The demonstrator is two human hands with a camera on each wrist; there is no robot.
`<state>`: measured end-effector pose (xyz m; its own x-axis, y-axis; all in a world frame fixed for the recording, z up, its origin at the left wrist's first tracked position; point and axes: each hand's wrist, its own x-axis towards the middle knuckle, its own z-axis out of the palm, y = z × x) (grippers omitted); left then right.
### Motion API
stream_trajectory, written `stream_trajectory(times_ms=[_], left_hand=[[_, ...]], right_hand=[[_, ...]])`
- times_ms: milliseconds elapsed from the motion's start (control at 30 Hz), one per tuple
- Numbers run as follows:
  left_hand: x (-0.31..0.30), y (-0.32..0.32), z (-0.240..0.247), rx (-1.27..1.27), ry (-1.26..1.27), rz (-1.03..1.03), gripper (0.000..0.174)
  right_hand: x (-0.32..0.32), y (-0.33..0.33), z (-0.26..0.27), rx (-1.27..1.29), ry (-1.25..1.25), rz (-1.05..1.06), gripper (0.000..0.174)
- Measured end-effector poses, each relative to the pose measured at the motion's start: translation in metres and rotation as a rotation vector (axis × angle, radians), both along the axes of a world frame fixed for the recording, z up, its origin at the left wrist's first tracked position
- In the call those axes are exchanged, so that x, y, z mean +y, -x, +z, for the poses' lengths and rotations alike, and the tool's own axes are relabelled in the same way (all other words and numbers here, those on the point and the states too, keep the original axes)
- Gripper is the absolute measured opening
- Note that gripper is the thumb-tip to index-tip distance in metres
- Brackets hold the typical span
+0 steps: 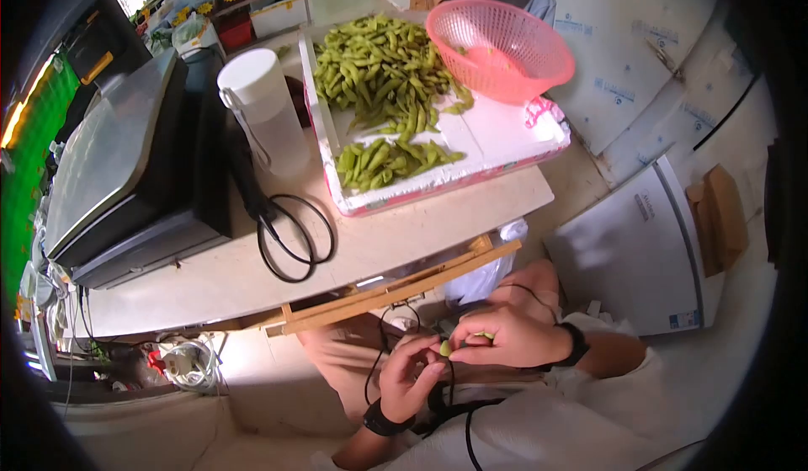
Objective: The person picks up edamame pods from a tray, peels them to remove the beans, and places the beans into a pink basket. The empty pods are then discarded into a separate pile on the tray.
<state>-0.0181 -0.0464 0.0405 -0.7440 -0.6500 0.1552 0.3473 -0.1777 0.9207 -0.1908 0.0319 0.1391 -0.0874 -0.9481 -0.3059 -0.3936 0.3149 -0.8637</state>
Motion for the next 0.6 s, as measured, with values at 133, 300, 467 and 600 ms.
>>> stream_trajectory(times_ms=[133, 300, 467, 600], left_hand=[[0.007, 0.007, -0.009, -0.105, 0.165, -0.003, 0.015], [0.019, 0.014, -0.014, -0.211, 0.246, 0.054, 0.016], [0.032, 0.027, -0.006, -0.29, 0.424, 0.013, 0.02], [0.042, 0.035, -0.013, -0.265, 0.291, -0.007, 0.017]], right_hand=[[0.029, -0.013, -0.048, -0.176, 0.109, -0.206, 0.016], [0.053, -0.009, -0.062, -0.181, 0.22, -0.379, 0.011], [0.067, -0.009, -0.069, -0.368, 0.258, -0.504, 0.011], [0.077, -0.003, -0.075, -0.404, 0.275, -0.532, 0.011]])
